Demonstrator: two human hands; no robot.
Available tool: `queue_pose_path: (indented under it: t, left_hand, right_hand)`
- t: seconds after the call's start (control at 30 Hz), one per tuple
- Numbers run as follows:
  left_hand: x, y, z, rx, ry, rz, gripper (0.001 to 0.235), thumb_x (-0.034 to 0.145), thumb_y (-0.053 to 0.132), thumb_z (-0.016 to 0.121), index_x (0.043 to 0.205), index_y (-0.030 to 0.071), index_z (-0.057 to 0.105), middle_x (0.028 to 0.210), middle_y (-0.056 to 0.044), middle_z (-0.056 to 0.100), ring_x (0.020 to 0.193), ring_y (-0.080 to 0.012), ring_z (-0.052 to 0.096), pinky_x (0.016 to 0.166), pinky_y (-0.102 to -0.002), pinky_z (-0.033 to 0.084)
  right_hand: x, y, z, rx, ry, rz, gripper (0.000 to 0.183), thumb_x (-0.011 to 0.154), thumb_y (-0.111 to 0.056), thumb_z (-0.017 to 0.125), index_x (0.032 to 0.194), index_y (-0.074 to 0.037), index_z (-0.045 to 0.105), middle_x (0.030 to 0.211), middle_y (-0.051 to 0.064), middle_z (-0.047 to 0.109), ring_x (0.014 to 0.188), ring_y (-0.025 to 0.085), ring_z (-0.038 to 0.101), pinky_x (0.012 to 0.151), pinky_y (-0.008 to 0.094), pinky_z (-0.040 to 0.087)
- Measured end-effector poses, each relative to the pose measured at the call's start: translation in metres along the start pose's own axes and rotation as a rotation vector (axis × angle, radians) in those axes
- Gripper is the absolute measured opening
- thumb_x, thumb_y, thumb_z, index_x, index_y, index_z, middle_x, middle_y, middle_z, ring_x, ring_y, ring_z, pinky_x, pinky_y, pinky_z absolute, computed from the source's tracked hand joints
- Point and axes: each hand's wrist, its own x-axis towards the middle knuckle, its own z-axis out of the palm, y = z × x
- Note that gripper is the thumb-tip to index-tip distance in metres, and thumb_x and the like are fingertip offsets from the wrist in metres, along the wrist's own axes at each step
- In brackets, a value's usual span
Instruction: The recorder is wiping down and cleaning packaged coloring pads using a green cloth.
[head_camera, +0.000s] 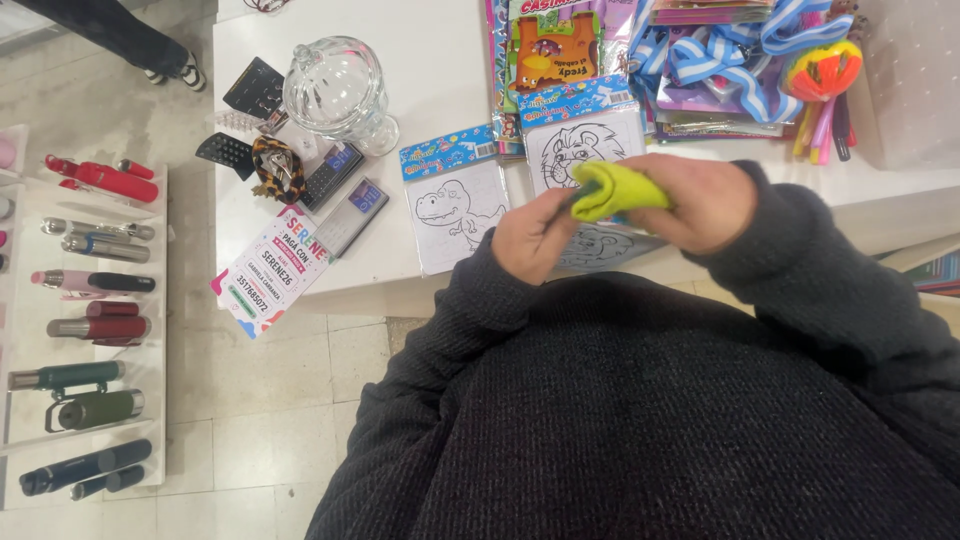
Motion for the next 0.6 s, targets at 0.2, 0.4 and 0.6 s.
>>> queue_pose_path:
  t: [0.2, 0.4, 0.6]
  left_hand:
    - [-0.003, -0.005, -0.004, -0.146, 0.197, -0.065, 0.030, 0.113, 0.022, 0.055, 0.130, 0.000, 0.066, 0.108, -0.010, 0.073, 0.099, -0.0107, 0.065, 0.091, -0.025, 0.053]
    - [0.011, -0.030, 0.001, -0.563, 0.352, 0.005, 0.035, 0.113, 0.022, 0.052, 0.138, -0.002, 0.059, 0.129, -0.008, 0.068, 0.118, -0.0137, 0.062, 0.107, -0.028, 0.047]
    - [0.030, -0.081, 0.037, -1.171, 0.357, -0.098, 0.035, 0.113, 0.016, 0.045, 0.143, -0.001, 0.049, 0.139, -0.012, 0.061, 0.129, -0.0226, 0.060, 0.111, -0.038, 0.050]
  right_hand:
    - [-0.015, 0.038, -0.017, 0.012, -0.001, 0.061, 0.048, 0.085, -0.018, 0.075, 0.129, -0.003, 0.061, 0.098, 0.014, 0.073, 0.086, 0.029, 0.073, 0.075, 0.038, 0.056]
    - [-0.026, 0.038, -0.028, 0.096, 0.390, 0.310, 0.044, 0.097, -0.013, 0.067, 0.139, -0.004, 0.059, 0.111, 0.013, 0.072, 0.100, 0.026, 0.071, 0.092, 0.037, 0.055]
    - [-0.026, 0.037, 0.011, -0.402, 0.550, -0.062, 0.073, 0.076, -0.011, 0.079, 0.146, -0.006, 0.057, 0.161, 0.021, 0.041, 0.152, 0.043, 0.034, 0.127, 0.053, 0.029]
